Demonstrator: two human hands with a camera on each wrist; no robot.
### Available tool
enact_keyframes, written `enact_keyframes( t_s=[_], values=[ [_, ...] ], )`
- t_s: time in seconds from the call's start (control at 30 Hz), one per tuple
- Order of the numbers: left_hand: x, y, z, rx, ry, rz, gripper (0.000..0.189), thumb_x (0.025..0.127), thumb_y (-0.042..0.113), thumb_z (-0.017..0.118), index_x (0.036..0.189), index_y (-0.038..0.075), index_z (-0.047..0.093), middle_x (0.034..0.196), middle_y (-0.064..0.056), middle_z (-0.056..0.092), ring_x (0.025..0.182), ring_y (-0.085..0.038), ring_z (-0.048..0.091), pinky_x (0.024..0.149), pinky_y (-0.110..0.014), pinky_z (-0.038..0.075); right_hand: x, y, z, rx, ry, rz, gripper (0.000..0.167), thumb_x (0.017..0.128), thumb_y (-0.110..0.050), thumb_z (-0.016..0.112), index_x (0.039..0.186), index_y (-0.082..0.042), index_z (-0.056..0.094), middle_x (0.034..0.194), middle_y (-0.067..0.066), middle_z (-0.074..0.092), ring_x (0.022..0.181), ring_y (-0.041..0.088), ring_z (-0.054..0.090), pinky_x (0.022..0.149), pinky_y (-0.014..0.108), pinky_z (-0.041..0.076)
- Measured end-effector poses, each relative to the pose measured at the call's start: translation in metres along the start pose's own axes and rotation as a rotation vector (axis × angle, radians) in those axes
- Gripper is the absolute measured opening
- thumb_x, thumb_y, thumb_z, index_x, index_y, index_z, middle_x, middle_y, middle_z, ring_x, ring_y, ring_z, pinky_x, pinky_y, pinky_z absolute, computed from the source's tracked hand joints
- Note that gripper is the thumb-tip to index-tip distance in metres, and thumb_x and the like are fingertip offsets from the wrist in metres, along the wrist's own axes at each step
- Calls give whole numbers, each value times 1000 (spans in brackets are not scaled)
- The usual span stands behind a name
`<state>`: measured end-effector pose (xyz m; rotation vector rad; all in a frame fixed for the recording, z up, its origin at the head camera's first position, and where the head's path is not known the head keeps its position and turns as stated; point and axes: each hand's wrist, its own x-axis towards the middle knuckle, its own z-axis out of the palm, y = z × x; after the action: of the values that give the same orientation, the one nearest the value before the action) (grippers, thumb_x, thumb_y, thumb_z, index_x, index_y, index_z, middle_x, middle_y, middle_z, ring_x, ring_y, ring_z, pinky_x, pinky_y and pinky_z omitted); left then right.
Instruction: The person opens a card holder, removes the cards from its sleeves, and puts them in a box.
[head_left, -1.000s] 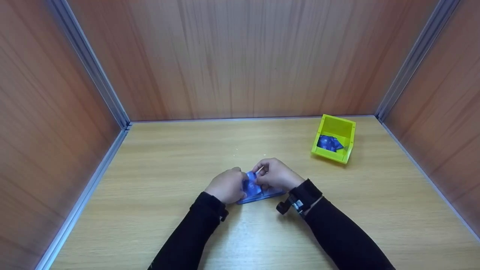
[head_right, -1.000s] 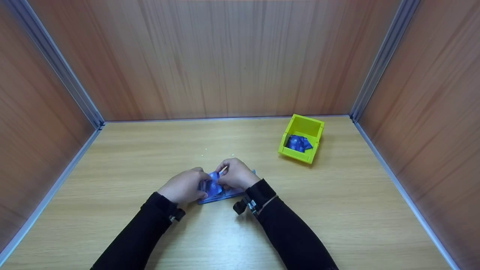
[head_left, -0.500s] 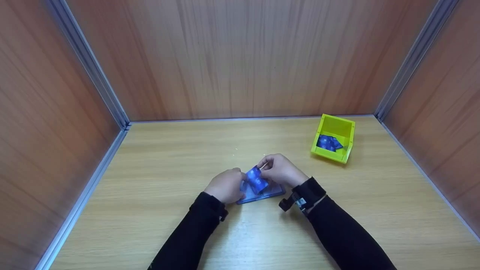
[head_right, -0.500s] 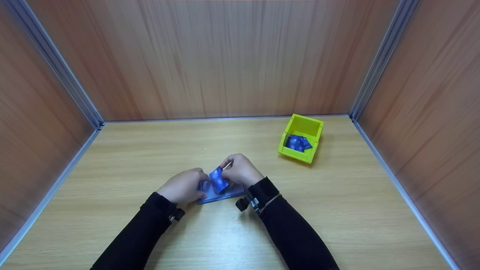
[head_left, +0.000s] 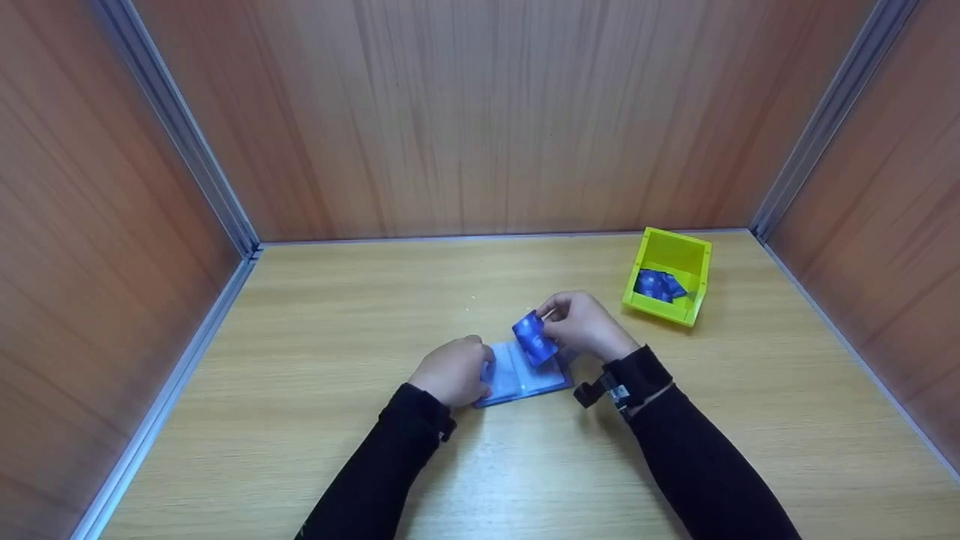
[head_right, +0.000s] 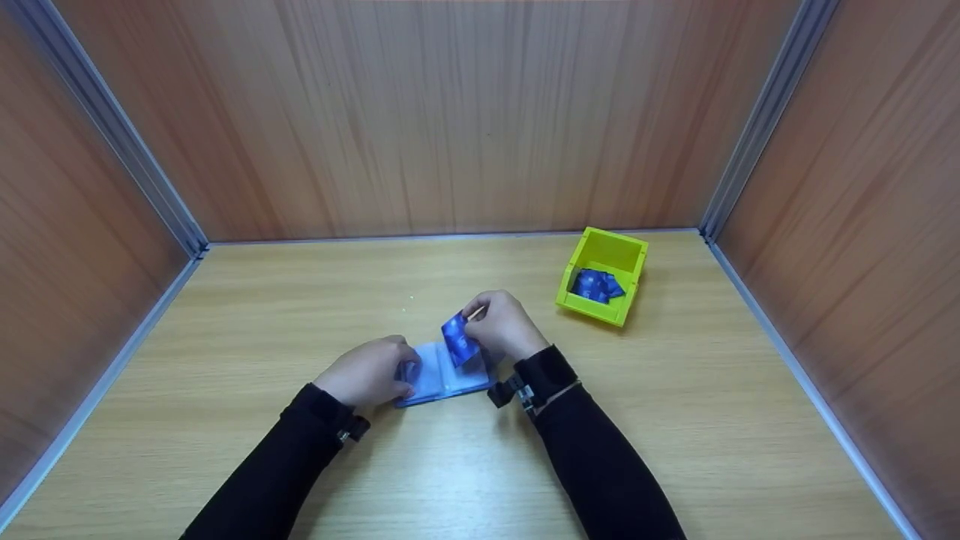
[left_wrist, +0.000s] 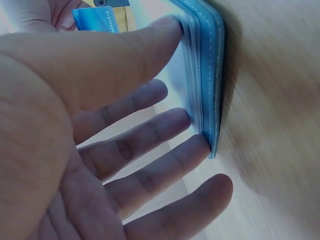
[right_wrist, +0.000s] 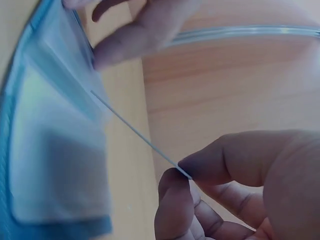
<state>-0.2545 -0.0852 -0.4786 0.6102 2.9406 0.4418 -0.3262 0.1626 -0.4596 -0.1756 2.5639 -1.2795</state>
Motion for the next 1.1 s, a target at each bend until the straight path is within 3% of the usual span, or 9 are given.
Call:
enact_keyframes(
  t_s=[0.1,0.23,0.5,0.73,0.83,0.97,1.1],
  values=[
    [-2,0,-1,4,9,11,37,90,19,96,122,4,85,109,-8,73,98,-23,69,99,-48,63,0,1,-12,-9,24,9,22,102,-8,73,123,-10,80,123,16,75,101,26,73,86,41,69],
    [-3,0,-1,3,13,17,36,90,19,96,121,4,85,110,-10,74,99,-24,70,101,-48,63,-1,2,-31,-9,56,56,18,108,-11,70,123,-9,80,132,17,74,111,28,70,94,37,65],
    [-5,0,-1,8,0,-3,38,92,20,96,125,4,84,117,-11,76,108,-27,73,106,-48,62,-7,9,-76,17,153,127,31,112,-21,68,139,-9,78,145,19,71,120,31,69,103,40,60],
    [-6,0,-2,8,-5,-13,38,93,20,95,126,5,84,117,-9,75,108,-26,72,106,-48,62,-12,27,-115,53,305,187,36,116,-24,62,148,-12,75,153,16,66,127,30,64,104,37,58],
    [-7,0,-2,8,-3,-14,38,92,20,95,125,5,84,115,-9,74,106,-26,72,105,-49,63,-10,38,-127,73,389,222,39,115,-24,64,150,-12,75,161,17,62,135,30,61,111,41,58],
    [-7,0,-2,2,-5,-17,37,93,21,95,125,5,84,113,-8,74,103,-24,70,104,-48,63,-5,52,-136,79,478,253,41,112,-23,66,151,-11,74,168,17,56,143,31,57,119,47,57],
    [-9,-1,-2,-3,-6,-16,38,93,20,95,125,5,84,111,-7,73,99,-22,67,102,-47,63,-1,63,-139,11,543,243,42,108,-18,67,148,-7,76,164,19,61,146,31,58,119,48,56]
  ],
)
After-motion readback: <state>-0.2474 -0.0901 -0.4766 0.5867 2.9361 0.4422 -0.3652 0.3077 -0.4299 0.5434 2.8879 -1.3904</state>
